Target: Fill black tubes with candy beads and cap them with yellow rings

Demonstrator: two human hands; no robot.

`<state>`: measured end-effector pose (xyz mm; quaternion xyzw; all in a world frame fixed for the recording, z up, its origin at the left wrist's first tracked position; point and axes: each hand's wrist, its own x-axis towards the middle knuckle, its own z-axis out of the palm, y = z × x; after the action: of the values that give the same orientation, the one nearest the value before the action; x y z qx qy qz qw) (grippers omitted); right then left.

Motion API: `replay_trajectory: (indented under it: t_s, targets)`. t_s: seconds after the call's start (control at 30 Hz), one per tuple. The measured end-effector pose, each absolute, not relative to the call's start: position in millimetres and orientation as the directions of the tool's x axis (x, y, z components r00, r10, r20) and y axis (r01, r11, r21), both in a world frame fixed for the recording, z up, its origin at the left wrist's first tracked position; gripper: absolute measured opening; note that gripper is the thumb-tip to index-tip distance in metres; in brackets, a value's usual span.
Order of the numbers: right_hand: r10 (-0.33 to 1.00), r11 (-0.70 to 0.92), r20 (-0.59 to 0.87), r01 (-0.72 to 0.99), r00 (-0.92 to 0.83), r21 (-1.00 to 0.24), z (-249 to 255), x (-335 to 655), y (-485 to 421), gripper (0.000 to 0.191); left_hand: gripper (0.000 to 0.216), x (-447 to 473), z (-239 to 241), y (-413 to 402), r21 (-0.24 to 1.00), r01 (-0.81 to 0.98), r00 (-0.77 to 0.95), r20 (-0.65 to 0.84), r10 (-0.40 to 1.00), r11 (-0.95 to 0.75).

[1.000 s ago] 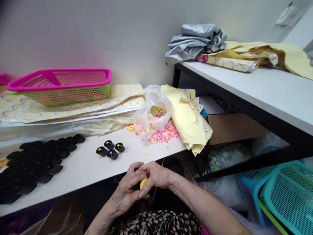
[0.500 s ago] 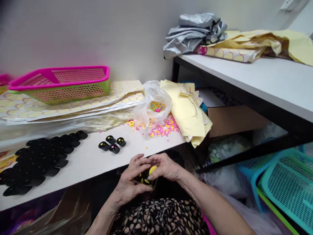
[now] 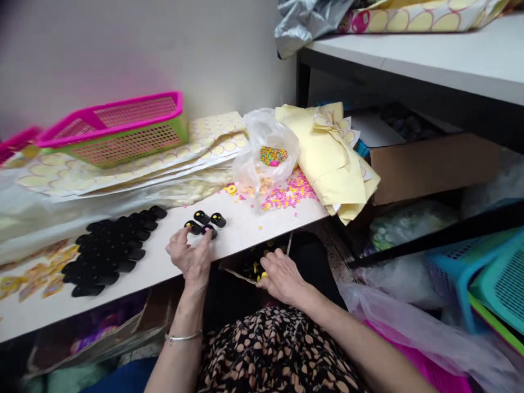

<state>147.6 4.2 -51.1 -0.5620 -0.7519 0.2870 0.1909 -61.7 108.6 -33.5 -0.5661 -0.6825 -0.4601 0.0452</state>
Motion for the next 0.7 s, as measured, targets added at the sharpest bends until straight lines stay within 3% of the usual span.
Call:
replay_trajectory:
  t_s: [0.13, 0.23, 0.33, 0.43, 0.5, 0.6, 0.7]
  targets:
    - [0.925, 0.252, -0.156, 0.866, -0.347, -0.433, -66.5, 130.4, 16.2, 0.033, 0.039, -63.9, -41.1, 104.4, 0.608, 0.789, -0.29, 0.497, 0.818, -0.089]
    - [0.897, 0.292, -0.204, 0.872, -0.392, -0.393, -70.9, 133.6, 20.3, 0.038, 0.039, -66.4, -46.8, 104.8, 0.642, 0.756, -0.221, 0.436, 0.872, -0.129]
    - [0.846, 0.356, -0.228, 0.828, -0.482, -0.433, -62.6, 141.1, 22.6, 0.038, 0.037, -68.4, -50.4, 107.6, 0.687, 0.717, -0.231, 0.397, 0.888, -0.121]
    - [0.853, 0.348, -0.109, 0.713, -0.51, -0.608, -43.9, 150.2, 31.3, 0.025, 0.035, -69.1, -51.8, 108.6, 0.746, 0.66, -0.277, 0.354, 0.893, -0.091]
    - [0.915, 0.303, 0.027, 0.641, -0.403, -0.705, -31.1, 155.8, 44.0, 0.022, 0.035, -67.2, -51.8, 106.7, 0.784, 0.612, -0.259, 0.321, 0.911, -0.102]
    - [0.97, 0.242, 0.199, 0.684, -0.143, -0.688, -21.6, 161.7, 69.8, 0.018, 0.031, -58.6, -50.8, 101.0, 0.817, 0.56, -0.178, 0.28, 0.943, -0.137]
    - [0.972, 0.221, 0.205, 0.75, -0.116, -0.624, -24.6, 163.2, 90.5, 0.015, 0.03, -44.8, -49.0, 95.7, 0.846, 0.516, -0.128, 0.23, 0.965, -0.133]
